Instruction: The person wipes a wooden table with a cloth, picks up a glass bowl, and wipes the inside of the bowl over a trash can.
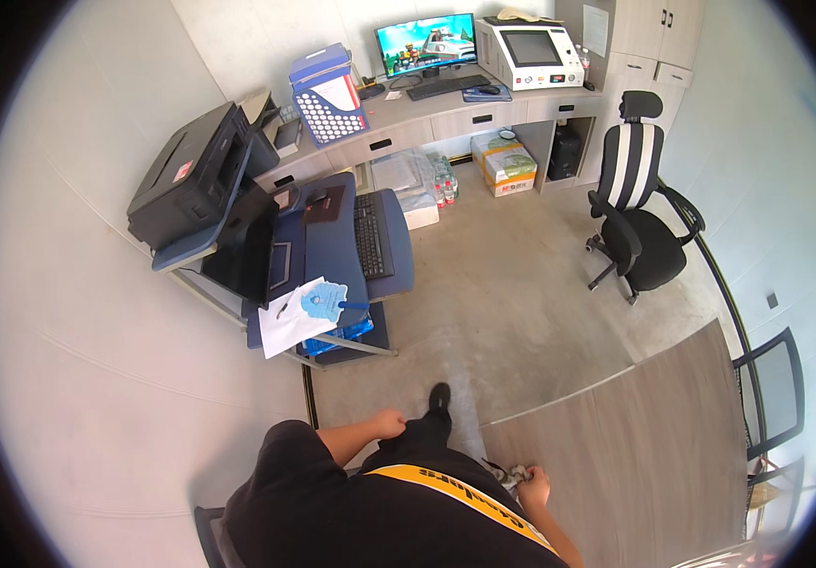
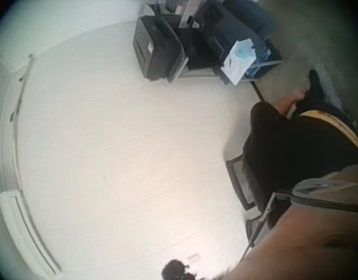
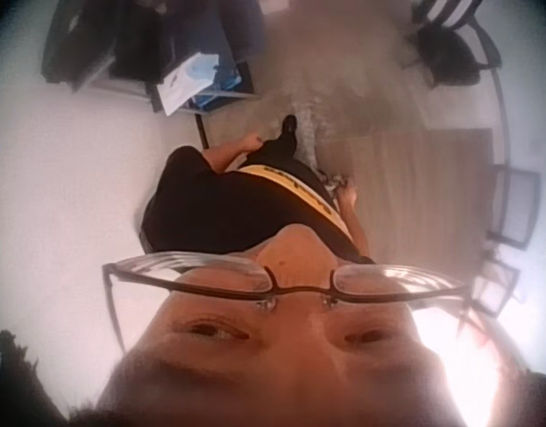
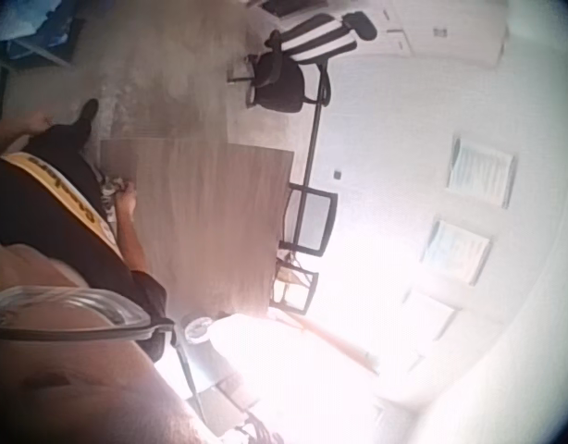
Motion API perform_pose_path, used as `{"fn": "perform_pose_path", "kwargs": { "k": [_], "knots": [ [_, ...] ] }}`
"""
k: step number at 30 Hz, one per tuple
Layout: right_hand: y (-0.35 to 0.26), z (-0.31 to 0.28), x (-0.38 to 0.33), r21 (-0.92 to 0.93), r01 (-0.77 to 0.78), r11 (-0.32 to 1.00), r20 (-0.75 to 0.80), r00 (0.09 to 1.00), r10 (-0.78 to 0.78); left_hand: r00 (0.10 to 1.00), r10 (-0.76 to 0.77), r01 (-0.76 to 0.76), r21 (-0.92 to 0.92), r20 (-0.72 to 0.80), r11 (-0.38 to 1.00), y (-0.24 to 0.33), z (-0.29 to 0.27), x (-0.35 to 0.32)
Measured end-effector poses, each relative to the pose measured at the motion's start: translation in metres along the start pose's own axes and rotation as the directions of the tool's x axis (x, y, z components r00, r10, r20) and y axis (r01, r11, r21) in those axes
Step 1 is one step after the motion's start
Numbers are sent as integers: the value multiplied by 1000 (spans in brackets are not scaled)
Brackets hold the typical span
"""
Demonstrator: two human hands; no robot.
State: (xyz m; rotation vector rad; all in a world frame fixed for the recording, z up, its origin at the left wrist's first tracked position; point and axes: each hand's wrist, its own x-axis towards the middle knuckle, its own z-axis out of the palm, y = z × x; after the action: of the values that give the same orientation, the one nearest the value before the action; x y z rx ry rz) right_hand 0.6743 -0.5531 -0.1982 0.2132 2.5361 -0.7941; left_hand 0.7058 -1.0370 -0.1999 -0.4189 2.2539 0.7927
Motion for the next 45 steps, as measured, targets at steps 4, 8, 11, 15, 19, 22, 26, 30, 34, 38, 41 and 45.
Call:
{"fn": "perform_pose_path", "kwargs": {
  "k": [4,8,11,15,19,22,26,30,34,38,41,45],
  "knots": [
    [-7,-6,5,6,-43,999,68,997,42,985,-18,-1,109,172,994,-68,-15,57],
    [-7,12,18,-63,-251,966,-51,967,248,973,-54,58,-12,226,998,-80,-69,110],
    [-39,23,22,-114,-379,918,-75,925,373,994,41,-21,-187,102,982,-111,-93,122],
    [-66,4,44,-59,-576,815,-148,813,564,954,-92,185,-319,285,929,-104,-148,141],
    [-121,17,83,132,-654,745,-223,712,666,863,-186,339,-268,469,902,-147,-186,141],
    [-108,20,90,218,-736,641,-353,552,755,697,-259,416,-83,669,906,-135,-217,129],
    [-84,0,82,333,-822,461,-427,304,851,931,-20,77,-145,364,986,-108,-241,118],
    [-64,-18,74,443,-827,347,-323,215,922,905,-12,386,-807,426,447,-37,-277,117],
    [13,-47,57,642,-716,274,-324,71,943,780,102,621,-784,617,-6,11,-254,192],
    [25,-87,64,178,-978,107,74,121,990,790,78,599,-792,608,116,61,-242,260],
    [5,-96,66,13,-995,98,255,98,962,793,48,587,-783,607,208,87,-244,295],
    [18,-96,37,-52,-981,187,232,171,958,758,92,582,-734,645,351,141,-242,338]
  ]
}}
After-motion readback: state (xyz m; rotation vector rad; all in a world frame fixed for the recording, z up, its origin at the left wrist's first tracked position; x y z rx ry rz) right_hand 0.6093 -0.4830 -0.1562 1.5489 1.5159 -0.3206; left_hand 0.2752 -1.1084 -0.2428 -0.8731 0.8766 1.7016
